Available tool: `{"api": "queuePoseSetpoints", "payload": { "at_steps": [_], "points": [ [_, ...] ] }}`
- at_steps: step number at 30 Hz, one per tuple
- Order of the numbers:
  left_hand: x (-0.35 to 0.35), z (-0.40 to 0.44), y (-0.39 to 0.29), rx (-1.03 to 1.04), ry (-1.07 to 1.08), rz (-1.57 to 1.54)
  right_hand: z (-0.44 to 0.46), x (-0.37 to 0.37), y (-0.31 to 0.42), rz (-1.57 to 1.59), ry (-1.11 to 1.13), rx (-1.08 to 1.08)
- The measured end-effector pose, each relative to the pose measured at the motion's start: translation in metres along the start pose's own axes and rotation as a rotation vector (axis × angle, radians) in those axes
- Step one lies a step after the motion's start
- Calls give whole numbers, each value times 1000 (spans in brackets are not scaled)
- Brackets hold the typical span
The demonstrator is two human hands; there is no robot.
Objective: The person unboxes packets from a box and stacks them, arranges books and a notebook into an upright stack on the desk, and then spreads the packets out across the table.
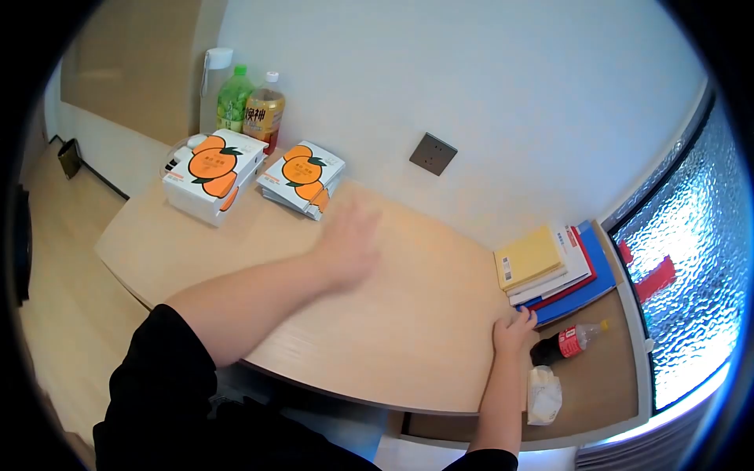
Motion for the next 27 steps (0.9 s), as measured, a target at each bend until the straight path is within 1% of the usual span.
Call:
{"api": "queuePoseSetpoints", "payload": {
  "at_steps": [1, 3, 5, 6, 8, 9, 11, 14, 15, 17, 20, 23, 26, 27],
  "points": [
    [-21, 8, 25, -50, -61, 43, -6, -2, 5, -26, 21, -33],
    [-48, 23, 86, -95, -525, 221, -18, -10, 31, -28, 52, -64],
    [-75, 30, 141, -349, -417, 341, -29, -14, 61, 11, 89, -115],
    [-73, 28, 168, -441, -304, 245, -33, -18, 80, 14, 110, -133],
    [-57, 19, 207, -614, -72, 55, -44, -14, 110, 91, 209, 2],
    [-56, 18, 208, -642, -86, 86, -52, -5, 125, 132, 257, 70],
    [-53, 17, 209, -685, -112, 157, -68, 22, 172, 320, 310, 105],
    [-41, 18, 188, -636, -99, 156, -79, 53, 234, 513, 377, 121],
    [-35, 18, 177, -610, -76, 108, -80, 62, 255, 590, 396, 122],
    [-26, 19, 152, -557, -30, 20, -79, 91, 281, 806, 431, 239],
    [18, 26, 133, -456, -135, -338, -58, 110, 309, 954, 339, 356],
    [14, 23, 106, -360, -235, -663, -39, 157, 313, 1208, 408, 554],
    [34, 21, 97, -183, -171, -798, -30, 169, 315, 1166, 525, 599],
    [36, 22, 92, -134, -104, -741, -29, 165, 316, 1133, 550, 575]
  ]
}}
Point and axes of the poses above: each hand's wrist, its own z-axis towards the middle knuckle, its own x-axis out of the palm, y = z × x, the point moved 10 cm from there along z, towards the middle knuckle, and after that the axes turned 10 degrees about -y, right-handed, at the moved point
